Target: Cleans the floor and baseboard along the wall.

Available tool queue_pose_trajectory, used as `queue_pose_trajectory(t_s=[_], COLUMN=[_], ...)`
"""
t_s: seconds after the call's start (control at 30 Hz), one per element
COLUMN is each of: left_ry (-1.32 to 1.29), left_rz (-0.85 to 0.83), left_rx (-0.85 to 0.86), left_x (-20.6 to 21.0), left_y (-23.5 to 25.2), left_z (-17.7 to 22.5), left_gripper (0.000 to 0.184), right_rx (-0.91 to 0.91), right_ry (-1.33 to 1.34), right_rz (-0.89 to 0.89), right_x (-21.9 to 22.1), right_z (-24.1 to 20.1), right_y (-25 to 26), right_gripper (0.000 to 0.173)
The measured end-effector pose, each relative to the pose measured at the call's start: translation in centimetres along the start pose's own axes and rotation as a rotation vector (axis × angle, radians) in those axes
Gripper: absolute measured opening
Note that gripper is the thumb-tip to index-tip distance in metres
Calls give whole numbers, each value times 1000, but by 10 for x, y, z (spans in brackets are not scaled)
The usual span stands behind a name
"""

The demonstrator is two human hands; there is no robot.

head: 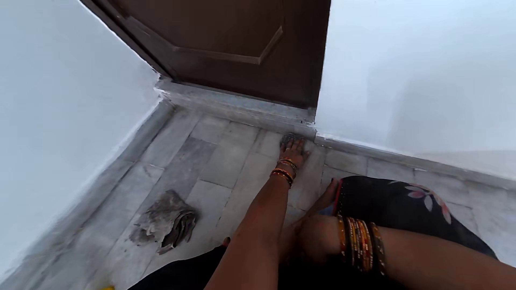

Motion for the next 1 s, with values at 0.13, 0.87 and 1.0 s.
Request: queue_pose_trajectory(t_s=[0.13,0.87,1.0], left_ry=[-74,69,152], left_rz=[139,-10,-154], left_rx=[-128,265,444], left_x=[-5,54,45], left_y=[-17,-79,-54], left_z=[-67,3,83], left_gripper=[68,55,53], right_rx=[43,-18,160], right_ry=[1,22,339], right_rz=[-88,87,203], right_x=[-3,-6,-6], right_z=[7,-42,-36], right_y=[1,-31,-32], right_gripper=[38,29,36])
Point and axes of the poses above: each hand's wrist, its own y-axis towards the middle knuckle, its own x-axis out of the palm, z = x × y, the point moved 9 cm from there along y, towards the middle knuckle, and after that the axes turned 4 degrees about y, right-handed, at the moved point
